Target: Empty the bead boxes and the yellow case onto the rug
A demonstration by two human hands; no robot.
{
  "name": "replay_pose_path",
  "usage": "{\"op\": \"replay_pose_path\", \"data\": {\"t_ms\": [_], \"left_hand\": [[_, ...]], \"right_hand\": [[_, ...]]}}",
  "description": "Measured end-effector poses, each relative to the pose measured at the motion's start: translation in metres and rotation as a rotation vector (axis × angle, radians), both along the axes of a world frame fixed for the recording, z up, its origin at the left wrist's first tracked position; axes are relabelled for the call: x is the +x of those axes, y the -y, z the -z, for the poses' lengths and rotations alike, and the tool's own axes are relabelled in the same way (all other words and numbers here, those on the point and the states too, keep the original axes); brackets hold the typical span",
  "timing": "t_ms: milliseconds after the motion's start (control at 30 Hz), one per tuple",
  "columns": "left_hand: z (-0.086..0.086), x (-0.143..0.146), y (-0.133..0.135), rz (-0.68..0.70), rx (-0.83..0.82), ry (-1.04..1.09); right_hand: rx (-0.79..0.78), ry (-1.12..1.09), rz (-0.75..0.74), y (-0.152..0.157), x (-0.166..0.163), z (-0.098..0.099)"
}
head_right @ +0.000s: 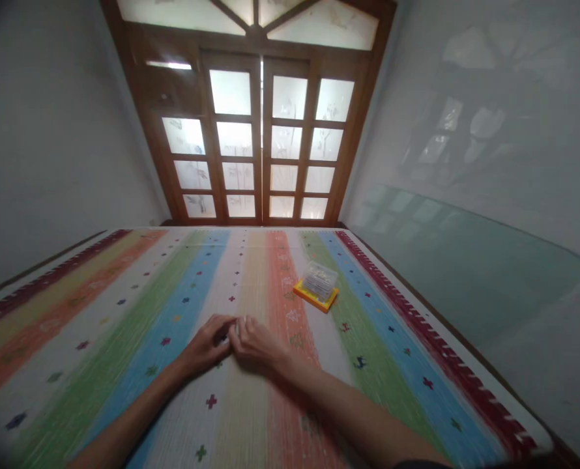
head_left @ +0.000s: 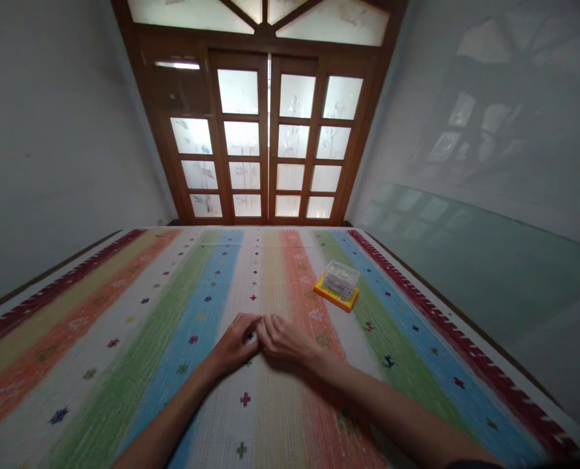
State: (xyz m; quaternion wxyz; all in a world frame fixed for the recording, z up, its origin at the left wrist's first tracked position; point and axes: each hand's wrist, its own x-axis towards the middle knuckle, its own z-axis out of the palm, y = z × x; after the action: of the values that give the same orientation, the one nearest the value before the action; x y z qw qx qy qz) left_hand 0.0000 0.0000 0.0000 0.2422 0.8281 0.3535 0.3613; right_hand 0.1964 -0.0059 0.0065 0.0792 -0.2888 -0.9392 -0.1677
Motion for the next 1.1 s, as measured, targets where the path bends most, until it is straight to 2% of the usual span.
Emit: {"op": "replay_pose_path", "data": {"t_ms": [100,233,400,467,533,600,700,800,933,1000,1100], "left_hand": [[0.003,-0.002,-0.001,-0.024,-0.037,0.017],[0.004,-0.005,0.000,-0.050,-0.132,0.123],[0.000,-0.008,0.003,0.075,-0.306,0.232],[-0.001,-0.011,0.001,0.088,-0.374,0.251],[-0.001,-0.018,-0.004,0.037,-0.397,0.263],[-0.002,-0.030,-0.011,-0.035,-0.394,0.259],[-0.004,-0.061,-0.020,-0.208,-0.335,0.256],[-0.007,-0.101,-0.025,-0.424,-0.232,0.206],[-0.011,-0.148,-0.025,-0.644,-0.006,0.074],[-0.012,-0.162,-0.025,-0.678,0.150,-0.032],[-0.010,-0.169,-0.025,-0.617,0.283,-0.168]], "right_hand": [[-0.245,-0.128,0.042,-0.013,0.007,-0.012],[-0.504,-0.597,0.154,-0.031,0.019,-0.022],[-0.866,-1.123,0.308,-0.050,0.018,-0.017],[-0.971,-1.230,0.347,-0.054,0.013,-0.014],[-1.035,-1.279,0.344,-0.055,0.010,-0.012],[-1.038,-1.270,0.337,-0.053,0.011,-0.010],[-0.953,-1.153,0.328,-0.046,0.022,-0.003],[-0.895,-1.033,0.298,-0.036,0.034,0.006],[-0.834,-1.063,0.298,-0.025,0.038,0.018],[-0.781,-1.097,0.306,-0.020,0.035,0.020],[-0.711,-1.086,0.273,-0.016,0.031,0.020]]}}
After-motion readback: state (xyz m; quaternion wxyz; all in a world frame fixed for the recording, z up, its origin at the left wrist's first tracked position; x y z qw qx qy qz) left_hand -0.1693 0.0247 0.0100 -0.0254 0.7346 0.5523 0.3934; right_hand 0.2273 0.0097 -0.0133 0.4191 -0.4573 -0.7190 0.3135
